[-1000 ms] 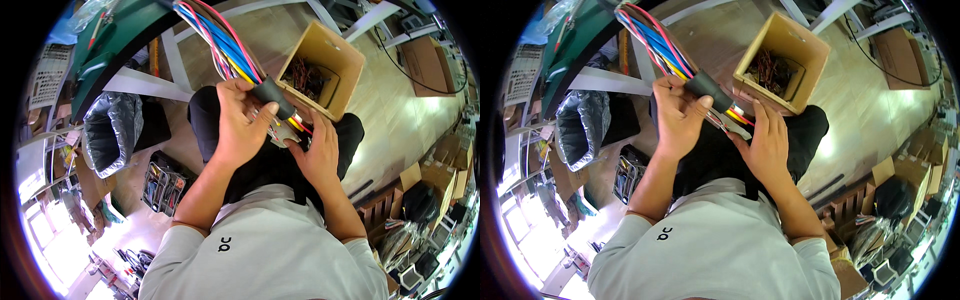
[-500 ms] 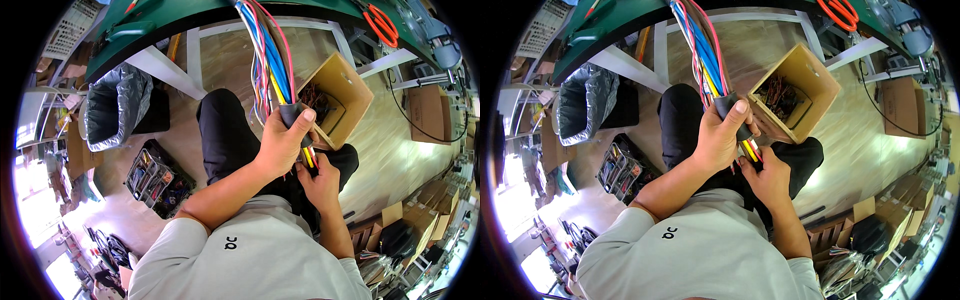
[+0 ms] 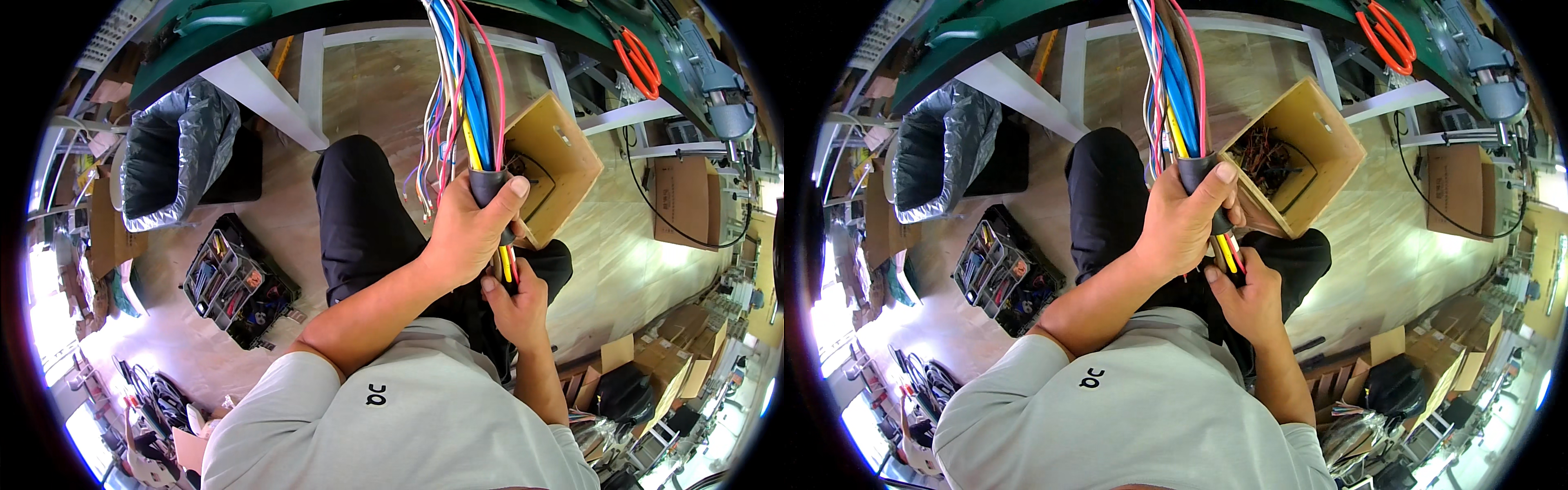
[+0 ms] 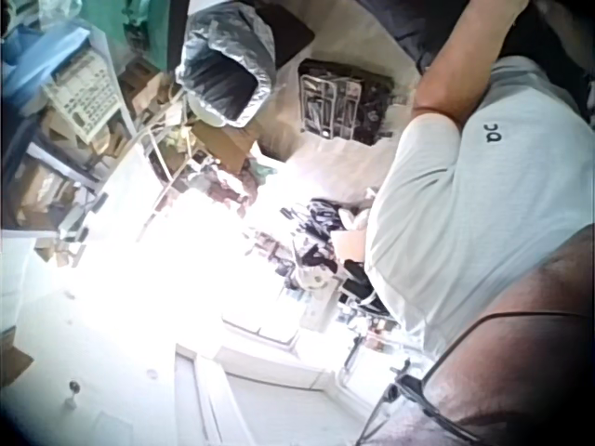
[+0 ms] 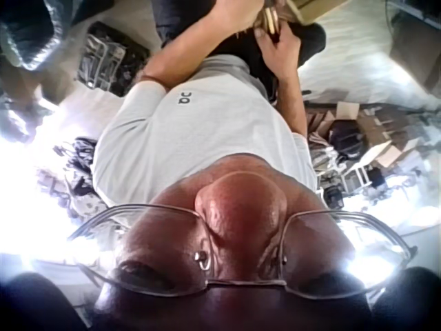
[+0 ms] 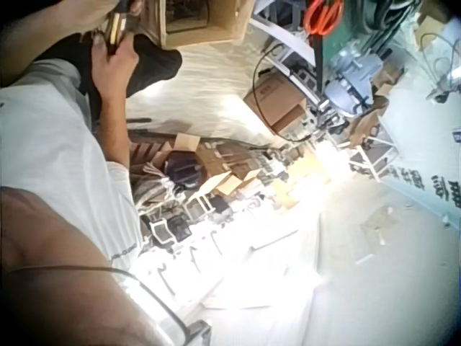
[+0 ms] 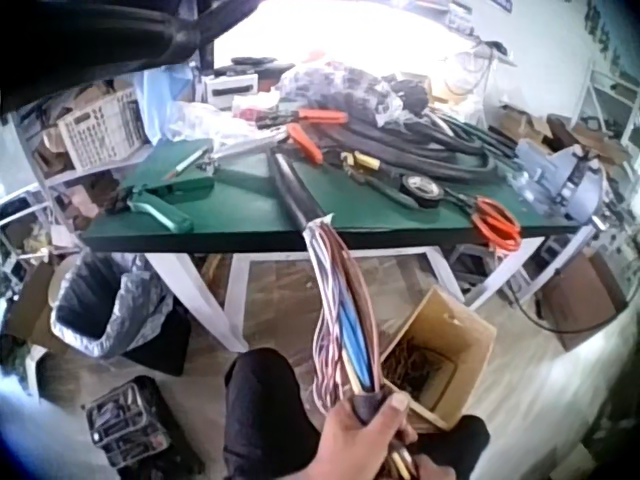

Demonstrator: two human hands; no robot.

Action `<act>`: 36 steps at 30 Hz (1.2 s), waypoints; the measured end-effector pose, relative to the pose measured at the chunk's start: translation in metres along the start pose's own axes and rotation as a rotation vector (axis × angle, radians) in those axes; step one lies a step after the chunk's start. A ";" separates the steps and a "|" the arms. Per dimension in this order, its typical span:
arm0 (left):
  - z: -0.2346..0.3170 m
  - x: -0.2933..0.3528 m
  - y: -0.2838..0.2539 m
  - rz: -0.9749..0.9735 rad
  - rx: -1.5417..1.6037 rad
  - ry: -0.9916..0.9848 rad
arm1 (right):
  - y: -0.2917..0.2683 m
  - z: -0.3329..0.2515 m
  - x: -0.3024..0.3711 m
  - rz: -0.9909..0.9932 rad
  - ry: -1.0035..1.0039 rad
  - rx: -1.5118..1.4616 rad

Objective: The person assembles a large multi-colored wiring harness by hand, using a wire tool to strip and secure individual wires within the bundle while sitting at a workbench.

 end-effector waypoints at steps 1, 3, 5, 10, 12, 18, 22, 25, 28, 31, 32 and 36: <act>0.001 -0.001 0.000 -0.004 -0.006 0.000 | 0.001 0.000 0.000 -0.007 0.008 -0.025; 0.003 -0.002 0.000 -0.016 -0.024 -0.003 | 0.002 0.001 0.001 -0.026 0.025 -0.075; 0.006 -0.003 0.000 -0.023 -0.049 -0.004 | 0.003 0.004 0.003 -0.050 0.047 -0.123; 0.012 -0.003 0.000 -0.026 -0.094 -0.013 | 0.004 0.001 0.003 -0.115 0.029 -0.149; 0.015 -0.003 0.001 -0.030 -0.086 -0.016 | 0.006 0.000 0.004 -0.119 0.015 -0.170; 0.028 -0.009 0.003 -0.051 -0.104 -0.029 | 0.003 -0.015 -0.002 -0.120 -0.028 -0.199; 0.028 -0.010 0.007 -0.091 0.001 -0.051 | -0.003 -0.018 -0.007 -0.095 0.009 -0.314; 0.027 -0.010 0.009 -0.093 0.015 -0.026 | -0.022 -0.024 -0.020 -0.157 -0.039 0.011; 0.025 -0.010 0.001 -0.036 -0.032 -0.012 | -0.044 -0.042 -0.028 0.072 -0.228 0.244; 0.025 -0.010 0.002 -0.015 -0.058 0.023 | -0.059 -0.076 -0.017 0.419 -0.413 0.612; 0.025 -0.010 0.006 -0.005 -0.049 0.007 | -0.061 -0.088 -0.007 0.564 -0.489 0.768; 0.026 -0.007 0.008 0.021 -0.043 0.017 | -0.029 -0.077 0.015 0.354 -0.529 0.631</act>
Point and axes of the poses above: each hand's wrist, its own x-axis away from the middle knuckle, its own y-axis out of the palm, z = x × y, the point moved 8 cm from there along -x, towards the middle knuckle, and after that the axes turned 8 degrees about -y, right-handed, at the moved point
